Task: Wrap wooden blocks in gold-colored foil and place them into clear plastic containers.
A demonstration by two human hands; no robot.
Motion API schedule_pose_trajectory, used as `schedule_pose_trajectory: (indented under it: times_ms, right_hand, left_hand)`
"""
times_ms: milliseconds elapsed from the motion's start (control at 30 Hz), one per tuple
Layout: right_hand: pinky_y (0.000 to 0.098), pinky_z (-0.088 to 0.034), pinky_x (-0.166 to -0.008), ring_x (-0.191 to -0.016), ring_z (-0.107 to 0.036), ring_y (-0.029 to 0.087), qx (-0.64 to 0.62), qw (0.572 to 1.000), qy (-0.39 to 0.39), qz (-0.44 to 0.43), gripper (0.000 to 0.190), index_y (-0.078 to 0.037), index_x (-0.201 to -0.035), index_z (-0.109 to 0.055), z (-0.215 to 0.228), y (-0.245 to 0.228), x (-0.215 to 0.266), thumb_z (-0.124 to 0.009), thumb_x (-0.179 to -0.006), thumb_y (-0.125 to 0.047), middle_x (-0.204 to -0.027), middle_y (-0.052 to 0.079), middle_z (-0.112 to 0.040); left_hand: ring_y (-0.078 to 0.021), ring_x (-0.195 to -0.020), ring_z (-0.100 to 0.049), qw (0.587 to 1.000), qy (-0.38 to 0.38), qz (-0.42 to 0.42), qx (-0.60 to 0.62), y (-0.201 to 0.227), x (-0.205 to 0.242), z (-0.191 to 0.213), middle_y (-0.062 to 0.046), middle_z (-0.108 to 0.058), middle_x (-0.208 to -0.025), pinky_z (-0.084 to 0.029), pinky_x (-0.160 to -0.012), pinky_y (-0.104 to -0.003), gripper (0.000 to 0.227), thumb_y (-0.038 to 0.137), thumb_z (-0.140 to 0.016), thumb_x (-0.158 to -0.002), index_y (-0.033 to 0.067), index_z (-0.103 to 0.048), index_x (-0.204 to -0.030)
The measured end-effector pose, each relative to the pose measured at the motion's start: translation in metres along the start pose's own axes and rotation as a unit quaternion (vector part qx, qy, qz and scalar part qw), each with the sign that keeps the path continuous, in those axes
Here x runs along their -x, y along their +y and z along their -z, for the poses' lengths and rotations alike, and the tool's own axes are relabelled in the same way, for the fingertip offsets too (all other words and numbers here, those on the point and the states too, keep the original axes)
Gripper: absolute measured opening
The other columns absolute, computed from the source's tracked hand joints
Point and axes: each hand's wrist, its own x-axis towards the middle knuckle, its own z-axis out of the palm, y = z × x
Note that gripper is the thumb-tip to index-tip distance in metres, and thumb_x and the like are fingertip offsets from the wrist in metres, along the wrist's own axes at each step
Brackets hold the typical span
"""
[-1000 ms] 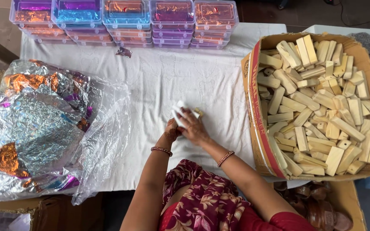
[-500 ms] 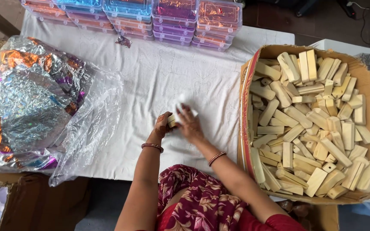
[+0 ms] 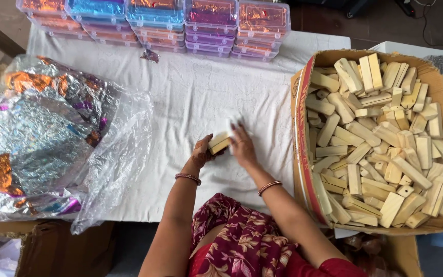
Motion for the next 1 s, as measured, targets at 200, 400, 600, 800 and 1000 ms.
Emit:
schedule_pose_trajectory:
  times_ms: [200, 400, 600, 800, 1000]
  right_hand:
    - [0.0468, -0.048, -0.112, -0.154, -0.032, 0.033, 0.004, 0.999, 0.014, -0.034, 0.053, -0.026, -0.157, -0.039, -0.036, -0.007, 0.011, -0.049, -0.105, -0.025, -0.169, 0.005, -0.025]
    - [0.0542, -0.046, -0.116, -0.149, -0.04, 0.029, 0.189, 0.97, 0.035, 0.151, 0.06, -0.018, -0.157, -0.041, -0.021, -0.006, 0.014, -0.059, -0.1, -0.026, -0.165, 0.003, -0.032]
    - [0.0393, -0.055, -0.11, -0.157, -0.029, 0.028, 0.007, 1.0, 0.019, -0.02, 0.056, -0.032, -0.161, -0.031, -0.021, -0.005, 0.006, -0.044, -0.109, -0.015, -0.174, 0.004, -0.021]
    - [0.0495, -0.049, -0.11, -0.144, -0.04, 0.026, 0.153, 0.97, -0.015, 0.187, 0.08, -0.032, -0.159, -0.024, -0.017, -0.022, 0.021, -0.067, -0.092, -0.026, -0.163, 0.002, -0.03]
    - [0.0477, -0.042, -0.122, -0.157, -0.027, 0.03, 0.158, 0.986, 0.052, 0.011, 0.054, -0.03, -0.164, -0.021, -0.048, 0.084, 0.001, -0.044, -0.115, -0.022, -0.173, 0.01, -0.025]
  left_hand:
    - [-0.024, -0.068, -0.068, 1.0, -0.01, 0.005, 0.008, -0.043, -0.059, 0.033, -0.015, -0.069, -0.09, -0.055, -0.047, -0.035, 0.068, 0.063, -0.054, -0.109, -0.0037, -0.061, -0.123]
    - [-0.0269, -0.086, -0.071, 0.996, 0.004, 0.02, 0.085, -0.026, -0.032, 0.015, -0.014, -0.068, -0.103, -0.065, -0.064, -0.041, 0.058, 0.058, -0.057, -0.099, 0.0053, -0.061, -0.123]
    - [-0.0337, -0.092, -0.074, 0.997, -0.027, 0.033, 0.06, -0.01, -0.008, 0.01, -0.021, -0.073, -0.106, -0.061, -0.065, -0.041, 0.084, 0.073, -0.049, -0.096, -0.0024, -0.06, -0.133]
    - [-0.0357, -0.105, -0.065, 0.995, 0.033, 0.066, 0.062, 0.012, 0.006, -0.005, -0.018, -0.058, -0.125, -0.065, -0.08, -0.052, 0.086, 0.075, -0.044, -0.088, 0.0077, -0.046, -0.142]
    - [-0.0452, -0.105, -0.068, 0.996, -0.015, 0.062, 0.06, -0.006, -0.012, 0.011, -0.032, -0.066, -0.124, -0.057, -0.07, -0.049, 0.096, 0.078, -0.04, -0.096, -0.0073, -0.054, -0.14]
